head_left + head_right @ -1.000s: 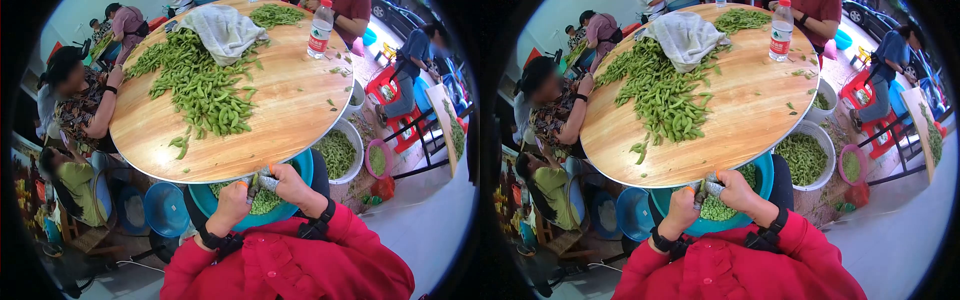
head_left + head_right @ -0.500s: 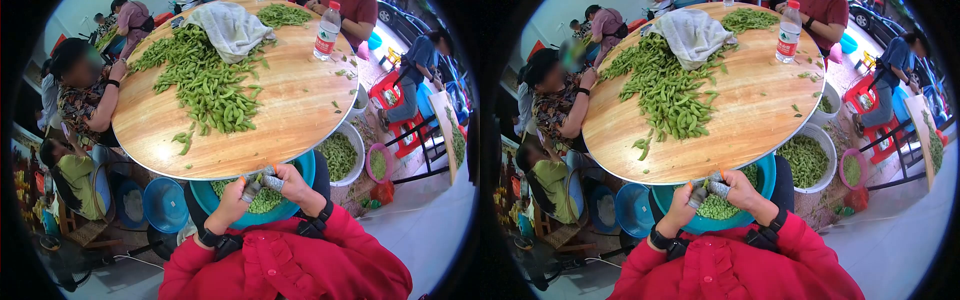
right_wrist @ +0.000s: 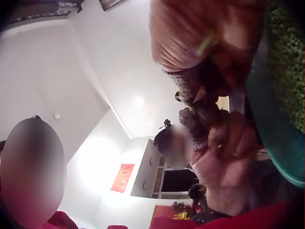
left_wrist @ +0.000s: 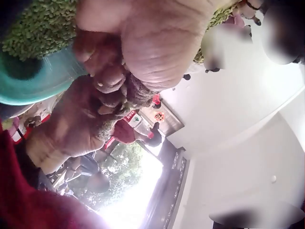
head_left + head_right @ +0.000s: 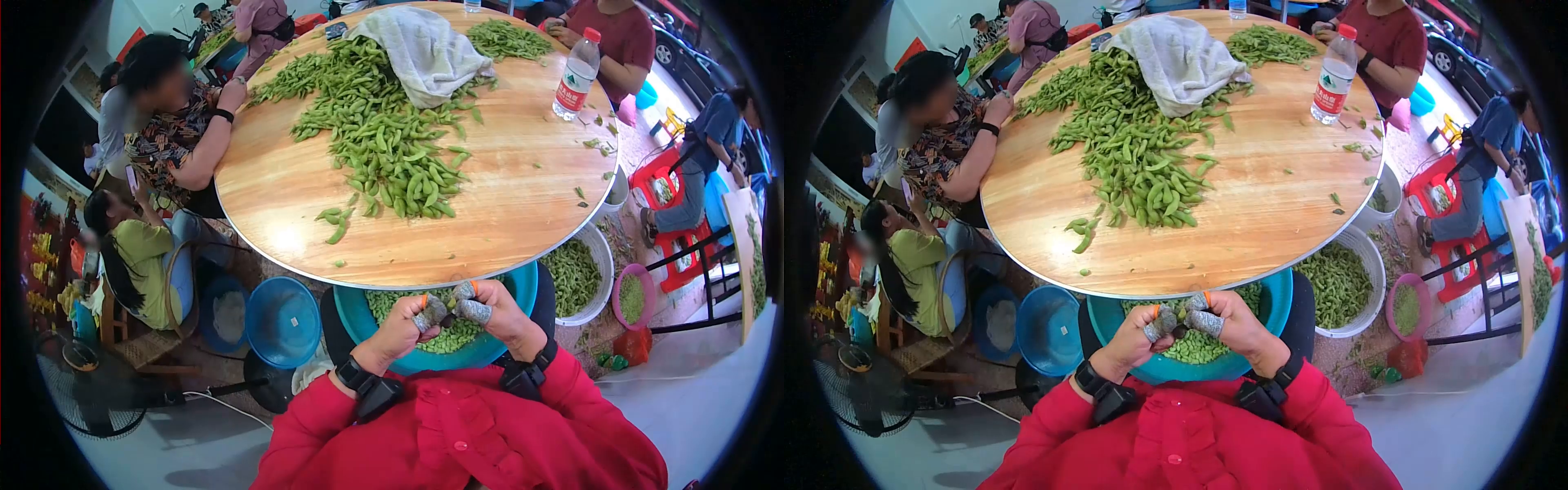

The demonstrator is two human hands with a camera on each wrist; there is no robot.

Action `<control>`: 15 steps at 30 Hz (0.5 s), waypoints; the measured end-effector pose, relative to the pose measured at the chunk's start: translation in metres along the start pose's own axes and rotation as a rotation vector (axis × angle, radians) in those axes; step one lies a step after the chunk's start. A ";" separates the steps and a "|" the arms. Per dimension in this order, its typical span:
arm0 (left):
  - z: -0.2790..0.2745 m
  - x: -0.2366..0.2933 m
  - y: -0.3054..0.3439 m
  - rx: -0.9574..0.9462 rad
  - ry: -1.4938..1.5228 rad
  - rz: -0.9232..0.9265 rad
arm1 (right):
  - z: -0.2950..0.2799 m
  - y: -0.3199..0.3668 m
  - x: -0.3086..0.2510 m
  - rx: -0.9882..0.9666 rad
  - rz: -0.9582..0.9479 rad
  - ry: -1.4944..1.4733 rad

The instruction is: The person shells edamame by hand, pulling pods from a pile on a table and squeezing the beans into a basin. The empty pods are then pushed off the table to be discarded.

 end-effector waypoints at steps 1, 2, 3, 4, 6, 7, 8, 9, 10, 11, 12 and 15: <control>-0.001 0.000 0.000 0.005 -0.032 -0.017 | -0.001 0.000 0.002 0.021 0.029 0.017; -0.001 0.002 0.000 0.010 -0.061 -0.036 | -0.003 0.000 0.004 0.042 0.060 0.033; -0.001 0.002 -0.001 0.015 -0.089 -0.057 | -0.003 0.001 0.005 0.065 0.093 0.048; 0.000 0.004 -0.002 0.043 -0.279 0.023 | -0.001 0.002 0.002 0.106 0.068 0.218; 0.001 0.009 -0.004 0.100 -0.665 0.191 | 0.007 -0.001 -0.007 0.180 0.009 0.560; 0.000 0.009 -0.004 0.125 -0.694 0.200 | 0.010 -0.002 -0.008 0.188 -0.040 0.646; 0.000 0.006 -0.004 0.147 -0.722 0.208 | 0.014 -0.002 -0.009 0.199 -0.089 0.733; -0.001 0.003 -0.006 0.166 -0.747 0.216 | 0.016 -0.001 -0.011 0.211 -0.136 0.822; -0.004 -0.002 -0.008 0.182 -0.668 0.198 | 0.017 -0.001 -0.012 0.221 -0.124 0.803; -0.008 -0.008 -0.008 0.199 -0.589 0.176 | 0.019 -0.002 -0.014 0.232 -0.112 0.780; -0.009 -0.011 -0.008 0.216 -0.509 0.154 | 0.019 -0.001 -0.015 0.242 -0.098 0.758; -0.002 -0.010 -0.006 0.205 -0.364 0.154 | 0.007 -0.001 -0.001 0.255 0.013 0.575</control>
Point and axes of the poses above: each hand's wrist, its own y-axis away from the middle knuckle, its own z-axis out of the palm, x = y × z, the point moved 2 cm from there along -y, towards the middle knuckle, and after that the axes turned 3 degrees about y, right-handed, at the moved point
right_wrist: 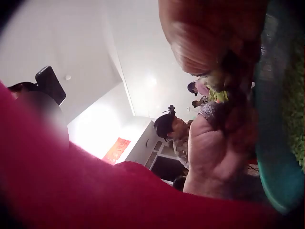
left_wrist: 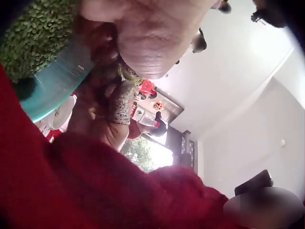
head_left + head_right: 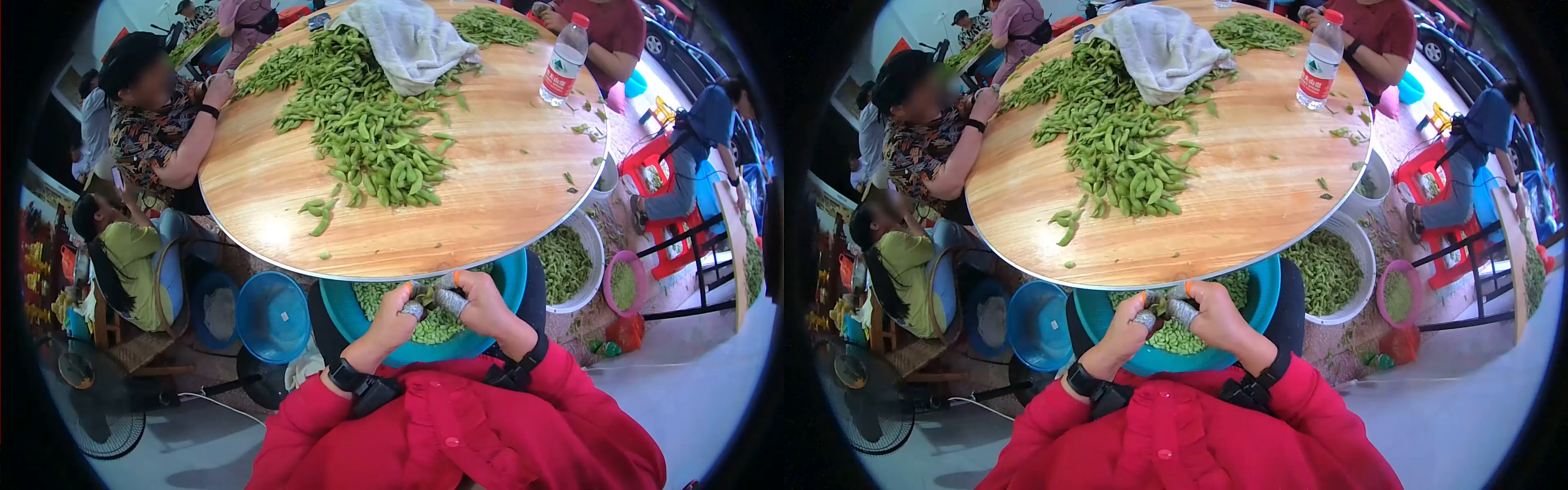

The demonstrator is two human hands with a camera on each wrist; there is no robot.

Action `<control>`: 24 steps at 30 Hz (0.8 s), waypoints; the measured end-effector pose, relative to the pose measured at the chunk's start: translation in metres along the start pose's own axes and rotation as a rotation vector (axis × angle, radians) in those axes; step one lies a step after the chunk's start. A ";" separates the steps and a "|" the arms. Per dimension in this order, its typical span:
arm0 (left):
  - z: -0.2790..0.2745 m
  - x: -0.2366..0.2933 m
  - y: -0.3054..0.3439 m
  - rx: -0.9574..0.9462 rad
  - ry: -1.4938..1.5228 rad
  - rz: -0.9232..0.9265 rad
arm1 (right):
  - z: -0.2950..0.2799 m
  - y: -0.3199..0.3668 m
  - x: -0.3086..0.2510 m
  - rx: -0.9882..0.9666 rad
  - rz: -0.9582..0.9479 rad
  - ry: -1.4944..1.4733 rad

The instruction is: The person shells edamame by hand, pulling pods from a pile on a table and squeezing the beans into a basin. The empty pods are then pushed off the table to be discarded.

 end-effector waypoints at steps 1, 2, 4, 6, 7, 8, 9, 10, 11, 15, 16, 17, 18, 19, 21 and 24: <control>0.003 0.005 0.003 0.015 0.065 -0.020 | 0.000 0.000 0.004 -0.003 0.049 -0.083; 0.007 0.012 0.006 0.030 0.129 -0.041 | -0.001 0.002 0.005 0.014 0.057 -0.156; 0.008 0.013 0.007 0.035 0.101 -0.051 | -0.003 0.001 -0.004 0.040 0.064 -0.307; -0.004 0.006 0.013 0.037 -0.093 -0.027 | -0.021 0.008 -0.004 0.057 0.049 -0.067; -0.011 0.015 0.015 0.124 -0.277 0.138 | -0.036 0.014 -0.004 0.065 0.039 0.054; -0.017 0.026 0.021 0.206 -0.461 0.299 | -0.055 0.021 -0.009 0.130 0.039 0.108; -0.023 0.037 0.028 0.284 -0.645 0.459 | -0.076 0.029 -0.010 0.199 0.040 0.162; -0.035 0.047 0.033 0.406 -0.750 0.372 | -0.101 0.037 0.003 0.318 0.098 0.204; -0.048 0.052 0.035 0.541 -0.844 0.373 | -0.125 0.046 0.017 0.438 0.156 0.247; -0.084 0.070 0.013 0.720 -1.236 0.176 | -0.185 0.077 0.047 0.667 0.237 0.679; -0.089 0.069 0.009 0.716 -1.327 0.132 | -0.195 0.086 0.061 0.675 0.259 0.697; -0.088 0.069 0.009 0.678 -1.356 0.135 | -0.204 0.095 0.078 0.684 0.283 0.715; -0.083 0.068 0.008 0.640 -1.384 0.140 | -0.210 0.102 0.091 0.694 0.306 0.735; -0.076 0.067 0.009 0.600 -1.411 0.143 | -0.214 0.109 0.100 0.718 0.329 0.690; -0.048 0.060 0.018 0.438 -1.325 0.248 | -0.218 0.118 0.116 0.763 0.375 0.595; -0.027 0.058 0.024 0.244 -1.109 0.408 | -0.220 0.125 0.126 0.811 0.401 0.550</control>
Point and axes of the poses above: each hand's wrist, its own y-axis away from the middle knuckle, its own z-axis out of the palm, x = y × z, the point moved 2 cm from there along -y, towards the middle knuckle, and after that the axes turned 3 degrees about y, right-handed, at the moved point
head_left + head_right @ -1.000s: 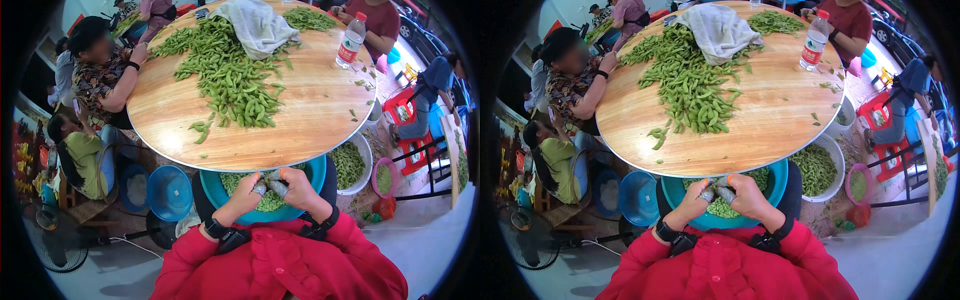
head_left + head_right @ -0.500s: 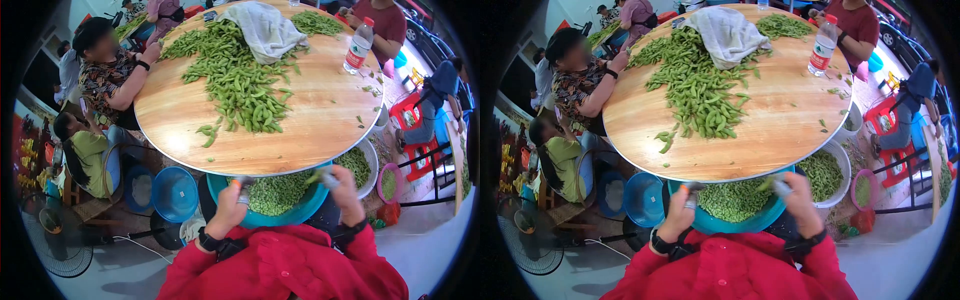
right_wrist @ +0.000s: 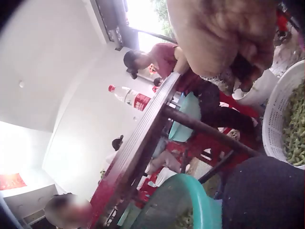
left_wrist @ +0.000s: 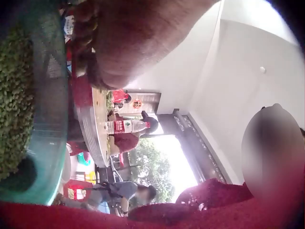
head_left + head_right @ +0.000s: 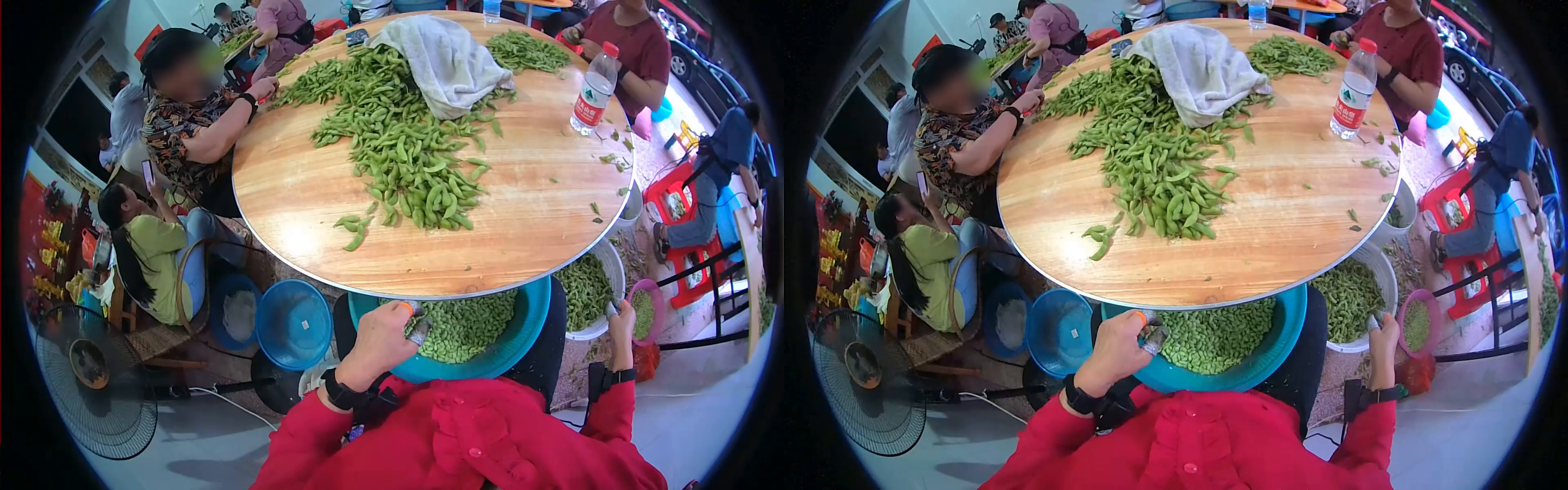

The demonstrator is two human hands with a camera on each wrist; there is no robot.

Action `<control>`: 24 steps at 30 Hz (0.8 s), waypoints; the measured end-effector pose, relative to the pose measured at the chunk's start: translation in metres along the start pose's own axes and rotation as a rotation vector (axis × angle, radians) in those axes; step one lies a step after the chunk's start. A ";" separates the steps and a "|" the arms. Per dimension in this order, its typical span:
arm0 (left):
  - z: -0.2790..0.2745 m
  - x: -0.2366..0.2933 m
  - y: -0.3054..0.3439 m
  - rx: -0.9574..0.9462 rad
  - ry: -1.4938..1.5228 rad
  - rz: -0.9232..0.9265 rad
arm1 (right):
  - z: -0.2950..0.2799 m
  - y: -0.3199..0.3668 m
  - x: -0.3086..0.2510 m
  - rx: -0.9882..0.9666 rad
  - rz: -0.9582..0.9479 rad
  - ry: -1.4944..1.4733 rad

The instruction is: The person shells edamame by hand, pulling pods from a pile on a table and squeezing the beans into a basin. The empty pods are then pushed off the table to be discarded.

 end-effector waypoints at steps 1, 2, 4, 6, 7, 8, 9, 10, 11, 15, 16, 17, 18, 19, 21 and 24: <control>-0.001 0.001 -0.003 0.005 0.034 0.018 | 0.000 -0.001 0.005 -0.003 0.023 0.024; -0.002 0.001 -0.006 0.011 0.068 0.036 | 0.001 -0.002 0.016 -0.011 0.016 0.020; -0.009 -0.006 -0.022 0.095 0.072 -0.019 | 0.004 -0.006 0.025 -0.026 0.001 0.010; -0.014 -0.021 -0.044 0.190 0.034 -0.052 | 0.004 0.004 0.000 -0.010 0.004 -0.001; -0.015 -0.029 -0.056 0.244 -0.005 -0.061 | 0.004 0.008 -0.013 -0.002 0.007 -0.006; -0.016 -0.033 -0.068 0.253 -0.092 -0.084 | 0.008 0.008 -0.009 0.009 -0.032 -0.011; -0.017 -0.036 -0.080 0.261 -0.177 -0.107 | 0.015 0.007 -0.002 0.022 -0.071 -0.014; -0.018 -0.039 -0.091 0.270 -0.262 -0.131 | 0.017 0.008 -0.005 0.033 -0.110 -0.017; -0.015 -0.048 -0.100 0.229 -0.312 -0.157 | 0.016 0.010 -0.007 -0.002 -0.089 0.010; -0.018 -0.078 -0.112 0.094 -0.344 -0.242 | 0.018 0.019 -0.031 -0.080 -0.085 0.019; -0.020 -0.080 -0.112 0.069 -0.311 -0.258 | 0.016 0.025 -0.050 -0.082 -0.074 -0.030; -0.022 -0.079 -0.110 0.128 -0.277 -0.279 | 0.016 0.030 -0.069 -0.085 -0.064 -0.078; -0.025 -0.076 -0.104 0.184 -0.242 -0.299 | 0.017 0.034 -0.083 -0.099 -0.104 -0.097; -0.026 -0.074 -0.100 0.239 -0.206 -0.317 | 0.018 0.037 -0.097 -0.111 -0.145 -0.116; -0.023 -0.079 -0.093 0.281 0.026 -0.312 | 0.021 0.043 -0.121 -0.172 -0.207 -0.122; -0.024 -0.080 -0.087 0.280 0.252 -0.367 | 0.028 0.051 -0.149 -0.273 -0.271 -0.107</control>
Point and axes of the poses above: each hand's wrist, its own y-axis away from the middle knuckle, its own z-axis out of the palm, x = y × z, the point moved 2 cm from there along -y, towards the middle knuckle, and after that the axes turned 3 degrees about y, right-handed, at the moved point
